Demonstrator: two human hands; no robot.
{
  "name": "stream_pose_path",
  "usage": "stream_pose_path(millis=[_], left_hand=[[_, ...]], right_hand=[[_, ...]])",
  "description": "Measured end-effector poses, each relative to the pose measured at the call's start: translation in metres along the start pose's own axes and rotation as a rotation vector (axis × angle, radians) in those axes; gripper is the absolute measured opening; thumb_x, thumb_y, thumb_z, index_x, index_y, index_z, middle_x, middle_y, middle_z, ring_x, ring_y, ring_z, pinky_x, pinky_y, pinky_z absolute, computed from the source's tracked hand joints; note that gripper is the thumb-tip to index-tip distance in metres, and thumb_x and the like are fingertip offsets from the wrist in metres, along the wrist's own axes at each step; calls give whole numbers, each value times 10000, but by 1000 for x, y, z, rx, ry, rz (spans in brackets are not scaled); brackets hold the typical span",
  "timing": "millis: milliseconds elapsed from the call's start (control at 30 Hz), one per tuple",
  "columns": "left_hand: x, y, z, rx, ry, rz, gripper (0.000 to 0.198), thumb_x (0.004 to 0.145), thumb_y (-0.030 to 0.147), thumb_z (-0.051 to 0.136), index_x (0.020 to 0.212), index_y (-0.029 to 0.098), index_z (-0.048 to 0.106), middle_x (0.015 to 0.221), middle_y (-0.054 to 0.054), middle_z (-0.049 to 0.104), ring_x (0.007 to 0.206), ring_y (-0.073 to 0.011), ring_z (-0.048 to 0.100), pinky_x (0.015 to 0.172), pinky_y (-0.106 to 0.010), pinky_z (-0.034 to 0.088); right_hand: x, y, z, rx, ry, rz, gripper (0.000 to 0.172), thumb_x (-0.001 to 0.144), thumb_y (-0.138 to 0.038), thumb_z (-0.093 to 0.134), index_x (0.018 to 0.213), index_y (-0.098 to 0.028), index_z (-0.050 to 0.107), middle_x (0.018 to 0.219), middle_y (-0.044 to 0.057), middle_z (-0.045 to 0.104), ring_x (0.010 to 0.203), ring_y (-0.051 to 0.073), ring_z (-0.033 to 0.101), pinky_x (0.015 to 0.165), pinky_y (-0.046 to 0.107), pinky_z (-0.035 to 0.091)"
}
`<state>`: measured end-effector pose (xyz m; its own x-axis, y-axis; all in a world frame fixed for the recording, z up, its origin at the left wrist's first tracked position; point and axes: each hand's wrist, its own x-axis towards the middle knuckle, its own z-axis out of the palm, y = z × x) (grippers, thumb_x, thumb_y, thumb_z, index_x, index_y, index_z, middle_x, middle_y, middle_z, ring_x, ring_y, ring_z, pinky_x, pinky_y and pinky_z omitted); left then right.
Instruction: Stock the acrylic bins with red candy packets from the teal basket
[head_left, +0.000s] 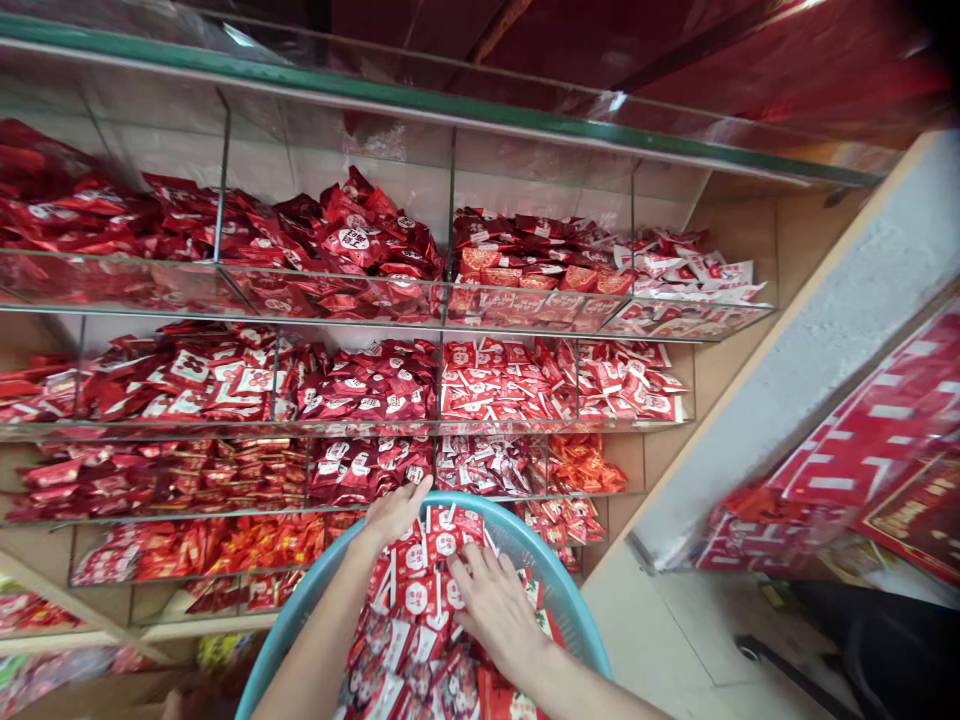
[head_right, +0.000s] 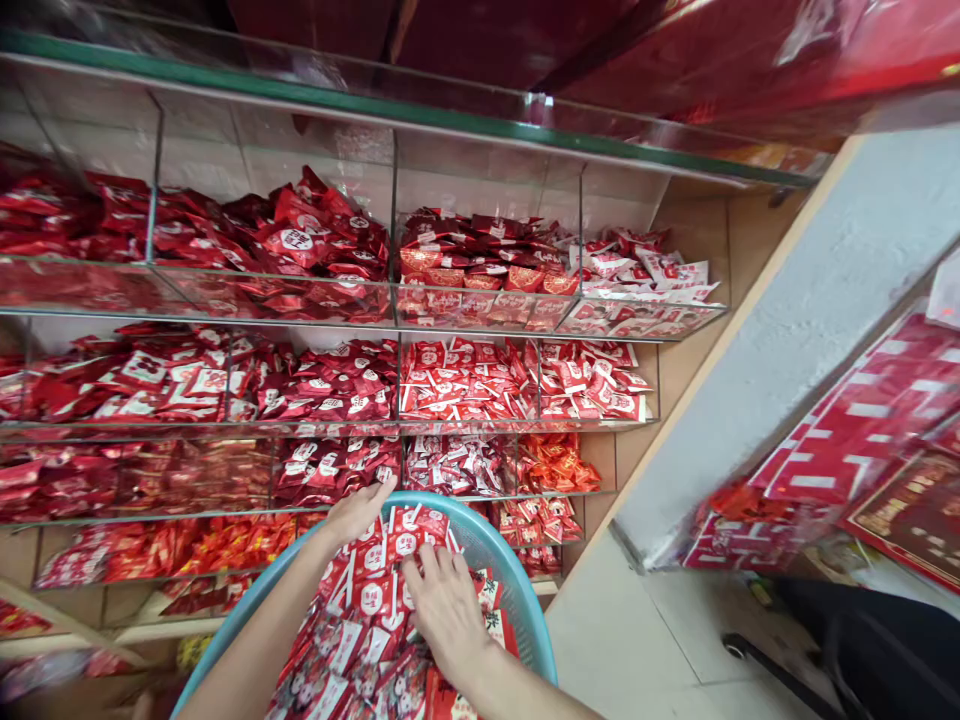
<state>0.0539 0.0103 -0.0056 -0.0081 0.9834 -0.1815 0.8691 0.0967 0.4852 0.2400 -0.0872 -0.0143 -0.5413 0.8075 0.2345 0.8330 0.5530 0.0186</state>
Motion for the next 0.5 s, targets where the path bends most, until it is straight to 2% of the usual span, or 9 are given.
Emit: stream_pose_path(millis=[133, 300, 500], left_hand=[[-1, 1, -1, -3, -5, 1, 650, 785, 618, 124, 1057, 244, 581, 1152, -73, 599, 1066, -267, 531, 886, -385, 374], [0, 0, 1, 0, 7, -17, 648, 779, 630, 127, 1067, 267, 580, 1148, -62, 603, 1051, -282, 541, 864, -406, 385], [4, -5, 4, -11, 11, -11, 674, 771, 645, 125, 1059, 248, 587, 1165, -72, 591, 1075, -281, 525, 877, -402, 378]], right_hand=[[-4, 3, 0, 31, -31, 5, 450, 664, -209, 665, 1069, -219, 468, 1083, 74, 531, 968, 260, 514, 811, 404, 418], [-9, 12, -8, 141, -89, 6, 353, 693, -174, 628, 1009, -232, 481, 1095, 49, 516, 1020, 250, 493, 845, 397, 402], [-19, 39, -18, 231, -143, 10, 437, 691, -188, 620, 1089, -246, 450, 1152, 51, 465, 1053, 245, 454, 877, 394, 369]])
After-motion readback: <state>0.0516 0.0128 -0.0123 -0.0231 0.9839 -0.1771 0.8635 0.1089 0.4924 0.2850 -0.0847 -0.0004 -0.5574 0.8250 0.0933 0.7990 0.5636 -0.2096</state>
